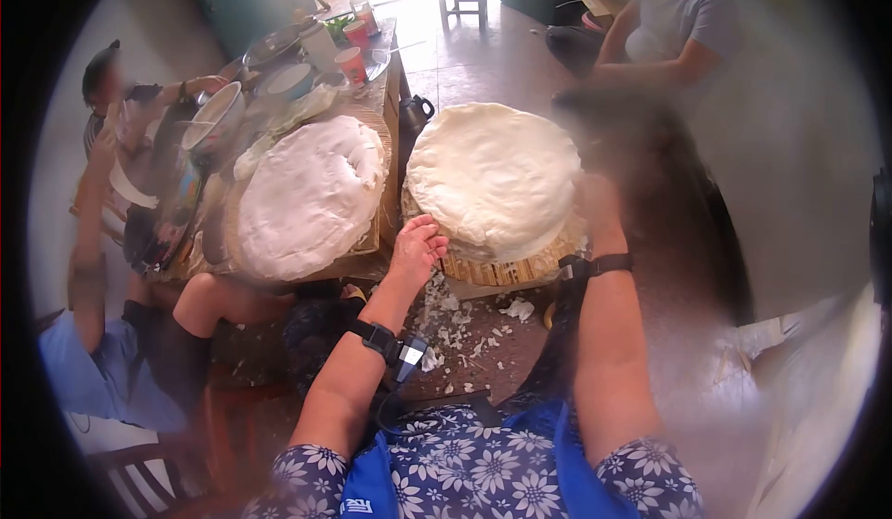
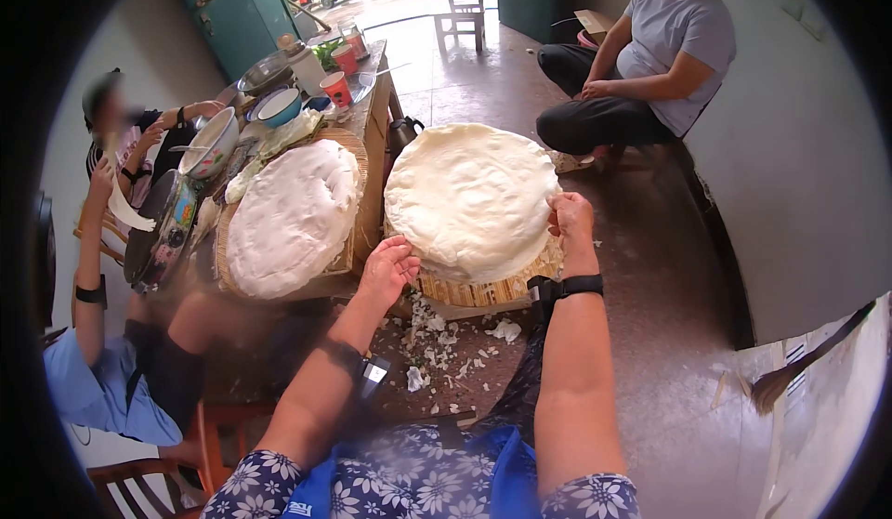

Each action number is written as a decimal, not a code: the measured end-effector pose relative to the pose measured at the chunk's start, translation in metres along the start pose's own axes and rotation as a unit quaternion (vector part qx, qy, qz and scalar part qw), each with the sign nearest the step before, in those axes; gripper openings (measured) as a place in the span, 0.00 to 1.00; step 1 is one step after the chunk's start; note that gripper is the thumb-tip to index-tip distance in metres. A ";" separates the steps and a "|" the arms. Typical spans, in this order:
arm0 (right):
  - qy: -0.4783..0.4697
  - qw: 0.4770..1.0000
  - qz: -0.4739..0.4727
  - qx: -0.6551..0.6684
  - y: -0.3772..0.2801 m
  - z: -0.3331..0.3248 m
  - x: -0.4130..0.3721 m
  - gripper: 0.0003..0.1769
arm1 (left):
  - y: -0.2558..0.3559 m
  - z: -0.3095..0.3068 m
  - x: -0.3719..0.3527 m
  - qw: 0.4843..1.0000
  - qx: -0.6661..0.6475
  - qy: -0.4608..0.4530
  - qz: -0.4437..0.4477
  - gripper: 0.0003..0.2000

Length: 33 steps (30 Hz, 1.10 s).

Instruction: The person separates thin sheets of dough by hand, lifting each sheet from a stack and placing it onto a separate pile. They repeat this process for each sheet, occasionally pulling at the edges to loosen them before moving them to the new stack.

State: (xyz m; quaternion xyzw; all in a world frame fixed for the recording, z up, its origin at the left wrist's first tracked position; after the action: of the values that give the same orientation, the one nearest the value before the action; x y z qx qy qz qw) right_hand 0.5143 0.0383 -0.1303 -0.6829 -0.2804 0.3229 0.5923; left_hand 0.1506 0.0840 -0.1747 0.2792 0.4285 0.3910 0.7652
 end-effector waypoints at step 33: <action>-0.024 0.980 0.020 0.195 0.037 0.012 0.033 0.12 | -0.008 -0.007 -0.057 0.997 -0.062 -0.041 -0.021 0.13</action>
State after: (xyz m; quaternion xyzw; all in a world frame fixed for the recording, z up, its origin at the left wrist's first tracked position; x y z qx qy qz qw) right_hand 0.5256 0.0659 -0.1718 -0.5517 -0.2121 0.3992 0.7009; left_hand 0.1281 0.0323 -0.1589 0.2377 0.3774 0.3890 0.8061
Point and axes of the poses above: each hand's wrist, its own x-axis towards the middle knuckle, its own z-axis out of the palm, y = z × x, the point moved 10 cm from there along x, towards the middle knuckle, and after that the axes turned 5 degrees about -z, right-handed, at the moved point
